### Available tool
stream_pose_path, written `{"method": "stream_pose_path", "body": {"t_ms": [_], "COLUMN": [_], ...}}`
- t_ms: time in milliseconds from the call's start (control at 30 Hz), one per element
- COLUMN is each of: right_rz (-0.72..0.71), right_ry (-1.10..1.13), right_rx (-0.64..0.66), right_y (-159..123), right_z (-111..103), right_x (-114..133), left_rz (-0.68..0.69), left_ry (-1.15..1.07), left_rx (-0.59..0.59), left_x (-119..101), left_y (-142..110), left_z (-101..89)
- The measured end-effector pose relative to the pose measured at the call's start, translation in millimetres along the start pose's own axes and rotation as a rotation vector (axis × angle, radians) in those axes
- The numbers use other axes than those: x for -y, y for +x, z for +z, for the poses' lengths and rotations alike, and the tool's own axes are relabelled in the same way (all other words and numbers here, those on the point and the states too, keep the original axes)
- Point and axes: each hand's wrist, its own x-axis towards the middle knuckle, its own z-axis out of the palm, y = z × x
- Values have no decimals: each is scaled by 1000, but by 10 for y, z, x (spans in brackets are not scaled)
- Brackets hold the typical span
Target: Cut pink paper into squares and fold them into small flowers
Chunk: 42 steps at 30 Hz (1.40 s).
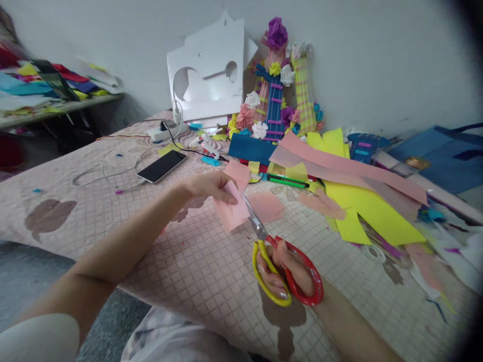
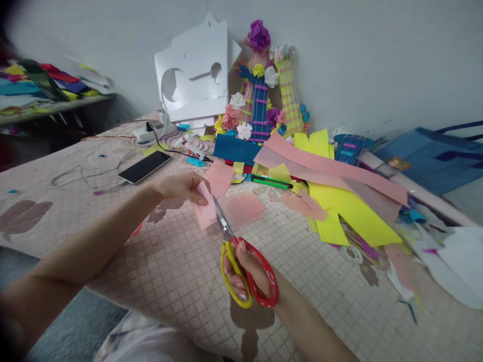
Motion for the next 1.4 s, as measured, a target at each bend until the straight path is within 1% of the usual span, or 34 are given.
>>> {"method": "stream_pose_path", "body": {"t_ms": [133,233,367,667,800,967,1167,1300,1400], "right_rz": [6,10,11,-7,-23,-32,-14,-19,-22], "right_ry": [1,4,-2,36,57,70,71,76,79], "right_rx": [-21,5,34,79,101,89,68,58,62], "right_y": [10,18,17,9,18,26,26,32,32], "right_z": [-7,-7,6,-15,-30,-47,-37,-38,-47], "right_x": [-16,-21,-14,-33,-36,-43,-24,-17,-22], "left_rz": [-26,-38,-27,-7,-8,-24,-33,-52,-17], "left_ry": [-41,-47,-7,-7,-75,-102,-132,-92,-59], "left_rx": [-6,5,16,52,74,27,39,27,18], "left_x": [-7,-11,-15,-9,-33,-23,-20,-21,-30], "left_y": [-3,-4,-3,12,15,19,20,9,-4], "left_z": [-2,4,24,96,133,155,163,152,147]}}
